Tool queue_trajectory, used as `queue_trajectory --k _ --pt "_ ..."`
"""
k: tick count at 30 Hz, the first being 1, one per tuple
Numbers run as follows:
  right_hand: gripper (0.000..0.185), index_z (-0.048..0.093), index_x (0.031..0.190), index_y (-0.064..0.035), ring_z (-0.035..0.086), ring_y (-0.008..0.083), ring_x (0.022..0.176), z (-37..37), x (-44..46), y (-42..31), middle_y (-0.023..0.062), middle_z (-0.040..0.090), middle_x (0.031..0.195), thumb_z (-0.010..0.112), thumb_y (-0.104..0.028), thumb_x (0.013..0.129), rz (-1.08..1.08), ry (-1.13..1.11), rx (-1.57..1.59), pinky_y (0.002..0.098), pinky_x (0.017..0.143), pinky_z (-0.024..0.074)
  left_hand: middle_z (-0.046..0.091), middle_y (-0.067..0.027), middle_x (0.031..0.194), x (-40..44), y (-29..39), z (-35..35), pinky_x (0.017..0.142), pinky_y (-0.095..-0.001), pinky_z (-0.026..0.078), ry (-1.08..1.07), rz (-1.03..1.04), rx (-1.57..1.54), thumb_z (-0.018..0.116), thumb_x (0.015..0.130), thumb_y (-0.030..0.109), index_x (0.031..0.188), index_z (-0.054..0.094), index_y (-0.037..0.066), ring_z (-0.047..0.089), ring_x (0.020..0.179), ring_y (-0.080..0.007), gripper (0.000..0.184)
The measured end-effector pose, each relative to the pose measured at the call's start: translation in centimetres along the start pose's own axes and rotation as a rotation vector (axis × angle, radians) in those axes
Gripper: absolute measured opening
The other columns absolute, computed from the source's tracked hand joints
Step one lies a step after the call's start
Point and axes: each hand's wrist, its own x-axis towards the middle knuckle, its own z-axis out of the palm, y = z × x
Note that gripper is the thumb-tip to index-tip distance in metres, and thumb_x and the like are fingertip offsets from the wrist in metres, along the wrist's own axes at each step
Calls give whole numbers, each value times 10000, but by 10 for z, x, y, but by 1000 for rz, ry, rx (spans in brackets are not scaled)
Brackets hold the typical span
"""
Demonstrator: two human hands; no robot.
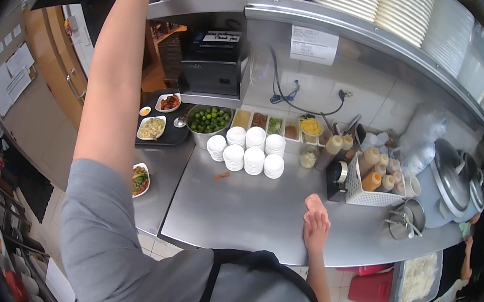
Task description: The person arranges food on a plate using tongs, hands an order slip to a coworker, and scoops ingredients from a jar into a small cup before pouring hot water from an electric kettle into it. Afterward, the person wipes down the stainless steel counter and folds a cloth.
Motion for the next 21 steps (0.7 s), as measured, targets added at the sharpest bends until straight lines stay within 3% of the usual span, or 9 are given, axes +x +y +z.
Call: queue_trajectory --k 1,3,6,8,10,12,15,18,21 --pt "347 550 1112 -134 335 264 1234 -1 -1 0 62 441 1268 558 -215 774 8 -6 0 482 1000 233 601 -84 747 -17 7 8 609 -337 475 -52 45 328 621 730 59 920 651 32 565 627 -239 194" --pt "341 554 1111 -116 340 284 1226 -2 1 -1 84 457 1257 557 -197 780 -28 21 2 458 999 228 623 -52 820 35 -52 26 632 -333 479 -59 72 -75 705 615 131 886 630 4 582 736 -195 309" --pt "343 555 1105 -133 342 262 1227 -3 1 -1 63 451 1259 567 -198 769 -14 10 12 474 994 233 624 -63 817 1 -34 37 648 -335 479 105 171 272 703 639 157 860 638 36 585 731 -209 260" --pt "343 556 1105 -134 343 263 1226 -2 0 2 60 451 1260 568 -202 769 -14 16 -15 466 996 233 592 -50 730 -43 -18 62 591 -282 457 1206 577 508 600 733 24 968 646 32 546 614 -169 240" --pt "343 557 1104 -134 344 263 1225 2 0 -2 58 452 1261 568 -205 769 -6 26 -25 458 998 232 620 -86 808 -102 11 84 658 -328 475 1144 676 163 690 681 177 833 645 66 590 738 -213 194" --pt "346 555 1110 -140 344 258 1227 -2 0 -2 53 448 1268 566 -221 775 -21 42 -28 448 1003 236 622 -58 771 -170 43 137 655 -265 463 675 503 -431 673 728 180 817 635 27 586 737 -143 182" --pt "342 558 1109 -123 355 262 1219 -2 -1 1 65 456 1261 557 -218 781 -28 20 -23 446 993 239 628 -38 796 -194 60 220 652 -257 467 302 464 -665 665 743 153 806 639 25 578 765 -110 145" --pt "341 557 1110 -126 353 256 1221 -4 -1 -1 66 458 1259 556 -221 783 -25 18 -22 443 992 243 628 -63 815 -183 82 267 641 -265 458 386 572 -808 670 713 155 768 625 21 581 769 -138 152" --pt "360 547 1133 -152 332 241 1241 2 -3 2 39 441 1279 560 -234 782 1 0 -40 445 1009 238 623 -21 847 -175 100 263 708 -234 444 243 546 -1020 667 736 116 828 642 45 563 793 -100 119"
